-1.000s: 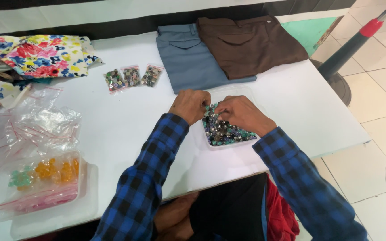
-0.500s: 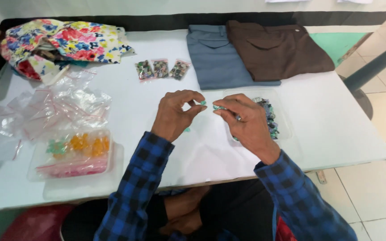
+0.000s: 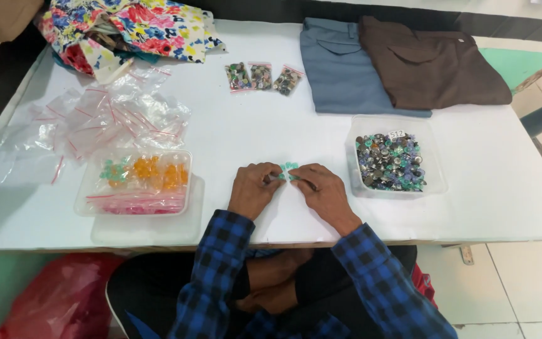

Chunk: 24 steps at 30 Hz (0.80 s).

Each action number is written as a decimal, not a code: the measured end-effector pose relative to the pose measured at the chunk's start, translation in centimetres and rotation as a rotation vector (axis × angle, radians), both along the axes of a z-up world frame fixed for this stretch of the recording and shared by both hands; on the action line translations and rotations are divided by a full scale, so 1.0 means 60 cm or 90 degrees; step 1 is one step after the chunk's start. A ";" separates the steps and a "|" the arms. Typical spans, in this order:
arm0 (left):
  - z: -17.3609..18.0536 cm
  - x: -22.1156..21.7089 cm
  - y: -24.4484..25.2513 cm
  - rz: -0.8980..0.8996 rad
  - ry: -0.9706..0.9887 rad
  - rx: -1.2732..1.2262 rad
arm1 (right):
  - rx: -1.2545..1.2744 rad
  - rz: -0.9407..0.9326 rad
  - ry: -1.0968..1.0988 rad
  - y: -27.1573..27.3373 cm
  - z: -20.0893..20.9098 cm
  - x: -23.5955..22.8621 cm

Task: Sorting small colorful buttons from a container into plastic bags

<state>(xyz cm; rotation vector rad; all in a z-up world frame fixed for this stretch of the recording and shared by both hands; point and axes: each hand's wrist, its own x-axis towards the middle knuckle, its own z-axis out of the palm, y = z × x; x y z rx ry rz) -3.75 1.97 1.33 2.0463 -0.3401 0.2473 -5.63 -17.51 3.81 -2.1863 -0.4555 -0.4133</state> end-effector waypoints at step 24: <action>-0.020 -0.004 0.014 -0.018 0.040 -0.141 | 0.171 0.012 0.101 -0.010 0.004 0.004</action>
